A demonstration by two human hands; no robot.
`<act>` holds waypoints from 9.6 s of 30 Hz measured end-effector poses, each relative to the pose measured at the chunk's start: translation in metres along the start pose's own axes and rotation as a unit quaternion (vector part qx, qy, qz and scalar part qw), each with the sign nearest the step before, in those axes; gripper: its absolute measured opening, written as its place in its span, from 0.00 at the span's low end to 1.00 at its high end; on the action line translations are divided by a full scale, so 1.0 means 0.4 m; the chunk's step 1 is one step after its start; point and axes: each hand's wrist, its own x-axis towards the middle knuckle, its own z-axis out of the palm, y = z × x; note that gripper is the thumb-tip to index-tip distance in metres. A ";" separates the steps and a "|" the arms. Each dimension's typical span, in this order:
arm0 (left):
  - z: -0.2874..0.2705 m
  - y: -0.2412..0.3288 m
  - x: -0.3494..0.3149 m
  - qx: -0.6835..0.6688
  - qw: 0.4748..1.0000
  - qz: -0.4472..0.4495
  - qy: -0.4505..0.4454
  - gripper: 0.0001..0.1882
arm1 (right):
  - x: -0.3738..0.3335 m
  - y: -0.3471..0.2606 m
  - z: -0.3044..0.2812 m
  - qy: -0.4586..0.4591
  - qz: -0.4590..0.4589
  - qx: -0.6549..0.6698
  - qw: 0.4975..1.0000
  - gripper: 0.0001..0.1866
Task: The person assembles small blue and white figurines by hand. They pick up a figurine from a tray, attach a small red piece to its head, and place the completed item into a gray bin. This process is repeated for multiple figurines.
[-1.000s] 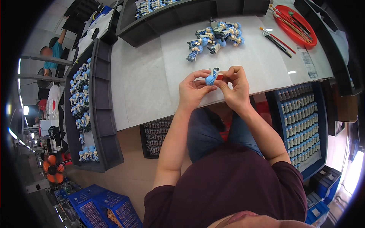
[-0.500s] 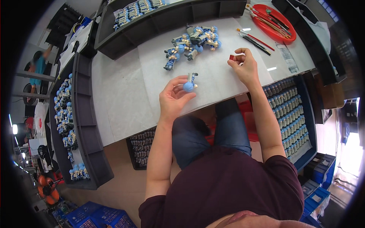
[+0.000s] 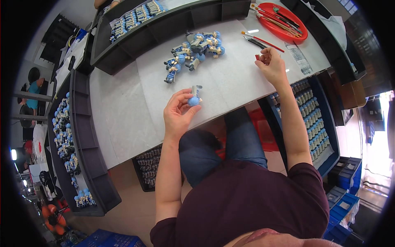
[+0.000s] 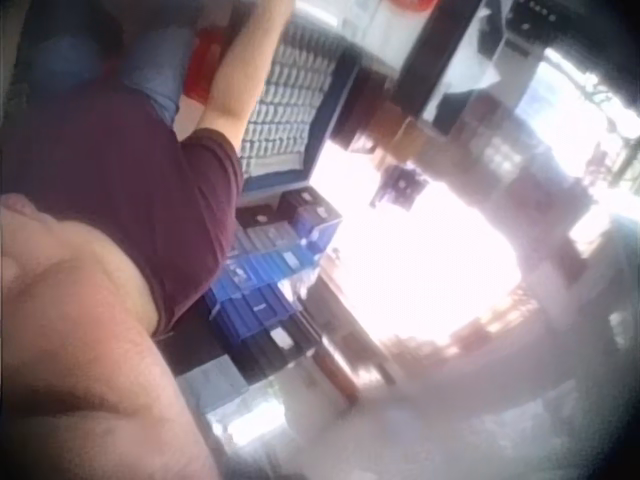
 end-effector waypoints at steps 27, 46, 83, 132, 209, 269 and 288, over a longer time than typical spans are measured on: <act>0.015 -0.002 0.001 0.009 1.000 -0.019 0.012 0.17 | -0.227 0.116 -0.264 0.088 0.052 -0.268 0.958 0.09; -0.004 0.005 0.003 -0.037 0.999 0.006 -0.011 0.18 | -0.047 0.018 -0.010 -0.036 -0.196 0.003 0.980 0.13; -0.010 0.001 0.003 -0.059 0.998 -0.016 0.018 0.18 | -0.223 -0.245 0.172 -0.087 -0.375 -0.118 0.915 0.08; -0.011 -0.005 0.000 -0.042 0.998 0.005 0.035 0.17 | -0.234 -0.248 0.190 -0.069 -0.370 -0.131 0.917 0.09; -0.016 -0.005 -0.002 -0.083 0.996 0.015 0.017 0.17 | -0.238 -0.257 0.177 -0.096 -0.360 -0.132 0.918 0.09; -0.008 0.004 0.001 -0.085 0.996 0.002 0.009 0.19 | 0.102 -0.059 0.102 0.030 -0.245 -0.195 0.949 0.12; -0.009 0.003 0.002 -0.063 0.998 -0.012 0.015 0.18 | -0.048 0.022 -0.023 0.005 -0.031 0.007 0.999 0.16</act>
